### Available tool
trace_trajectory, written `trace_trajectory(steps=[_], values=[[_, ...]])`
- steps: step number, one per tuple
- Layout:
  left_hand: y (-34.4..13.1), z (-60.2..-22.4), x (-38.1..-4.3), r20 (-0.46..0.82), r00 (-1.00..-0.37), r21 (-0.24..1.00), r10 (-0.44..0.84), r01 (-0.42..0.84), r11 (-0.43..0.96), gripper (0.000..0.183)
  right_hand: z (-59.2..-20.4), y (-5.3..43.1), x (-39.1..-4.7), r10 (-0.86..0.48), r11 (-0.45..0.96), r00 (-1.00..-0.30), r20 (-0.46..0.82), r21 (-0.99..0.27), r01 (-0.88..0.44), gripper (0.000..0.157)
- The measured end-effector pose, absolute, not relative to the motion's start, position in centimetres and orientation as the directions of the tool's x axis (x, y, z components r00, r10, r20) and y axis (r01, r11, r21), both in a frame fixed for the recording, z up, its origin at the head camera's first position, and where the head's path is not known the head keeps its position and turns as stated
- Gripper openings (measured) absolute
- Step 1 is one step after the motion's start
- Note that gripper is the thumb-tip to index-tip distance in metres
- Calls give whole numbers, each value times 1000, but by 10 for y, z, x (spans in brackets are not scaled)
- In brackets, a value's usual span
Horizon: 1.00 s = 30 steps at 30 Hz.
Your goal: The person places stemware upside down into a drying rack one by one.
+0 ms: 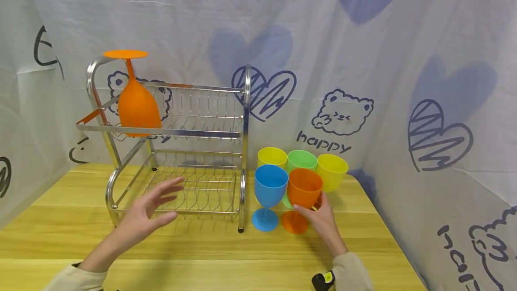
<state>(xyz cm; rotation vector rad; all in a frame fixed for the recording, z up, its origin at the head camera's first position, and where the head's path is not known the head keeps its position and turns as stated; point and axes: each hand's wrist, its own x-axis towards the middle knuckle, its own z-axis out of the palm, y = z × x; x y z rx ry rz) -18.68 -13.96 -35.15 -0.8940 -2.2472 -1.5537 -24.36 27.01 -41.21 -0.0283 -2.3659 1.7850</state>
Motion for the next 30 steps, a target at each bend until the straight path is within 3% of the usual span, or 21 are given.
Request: trace_trajectory(steps=[8,19,26,30], values=[[-136,-356,-186,543,-771,774,334,613,158,64,-410,275,-236,146,256,-980,134,-962,-94,81],[-128,-357,-183,508,-806,814,304,564,136,67,-387,274,-213,177,346,-959,221,-926,-149,81],[-117,-355,-182,500,-818,828,285,548,118,67,-372,265,-196,105,413,-922,373,-859,-301,77],[-108,-354,-182,493,-819,838,295,538,93,69,-362,256,-188,45,433,-916,399,-834,-342,78]])
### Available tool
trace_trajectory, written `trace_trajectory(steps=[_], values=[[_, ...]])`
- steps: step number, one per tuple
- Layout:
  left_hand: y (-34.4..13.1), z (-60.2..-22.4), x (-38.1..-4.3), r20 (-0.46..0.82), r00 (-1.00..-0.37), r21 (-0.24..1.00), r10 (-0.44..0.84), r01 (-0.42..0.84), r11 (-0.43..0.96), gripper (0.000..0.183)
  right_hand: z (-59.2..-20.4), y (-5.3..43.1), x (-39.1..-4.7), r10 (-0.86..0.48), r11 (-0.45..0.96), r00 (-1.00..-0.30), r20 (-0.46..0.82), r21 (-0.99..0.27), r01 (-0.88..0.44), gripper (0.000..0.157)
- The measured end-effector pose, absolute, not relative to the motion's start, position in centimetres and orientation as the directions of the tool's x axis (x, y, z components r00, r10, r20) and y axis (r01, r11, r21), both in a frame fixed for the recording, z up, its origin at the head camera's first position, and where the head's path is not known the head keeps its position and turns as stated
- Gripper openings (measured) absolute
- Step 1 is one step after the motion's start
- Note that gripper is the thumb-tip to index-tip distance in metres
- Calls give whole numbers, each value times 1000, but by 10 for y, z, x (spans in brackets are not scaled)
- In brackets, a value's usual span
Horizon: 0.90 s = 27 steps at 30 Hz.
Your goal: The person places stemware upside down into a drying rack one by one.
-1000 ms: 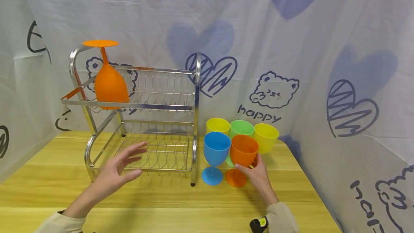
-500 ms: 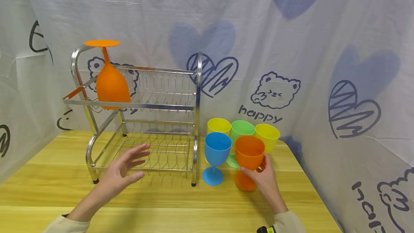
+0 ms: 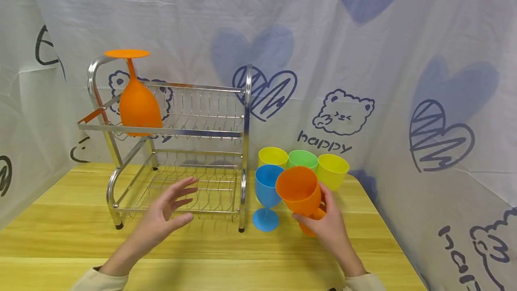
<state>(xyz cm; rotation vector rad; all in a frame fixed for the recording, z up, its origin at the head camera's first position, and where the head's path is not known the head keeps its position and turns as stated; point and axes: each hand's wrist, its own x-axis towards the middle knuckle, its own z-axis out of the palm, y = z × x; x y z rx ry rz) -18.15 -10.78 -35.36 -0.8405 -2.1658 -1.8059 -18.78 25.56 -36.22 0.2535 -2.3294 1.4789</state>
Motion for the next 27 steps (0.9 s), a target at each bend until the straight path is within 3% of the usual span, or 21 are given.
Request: trace_trajectory(steps=[6,18,27], values=[[-92,-349,-181,469,-821,853,326,517,74,74,-354,242,-184,-14,493,-899,437,-779,-387,87],[-58,-347,-183,414,-834,870,366,480,110,79,-353,225,-179,-214,614,-783,584,-543,-573,89],[-35,-354,-184,504,-757,792,416,597,125,84,-349,211,-173,-358,664,-725,589,-385,-641,93]])
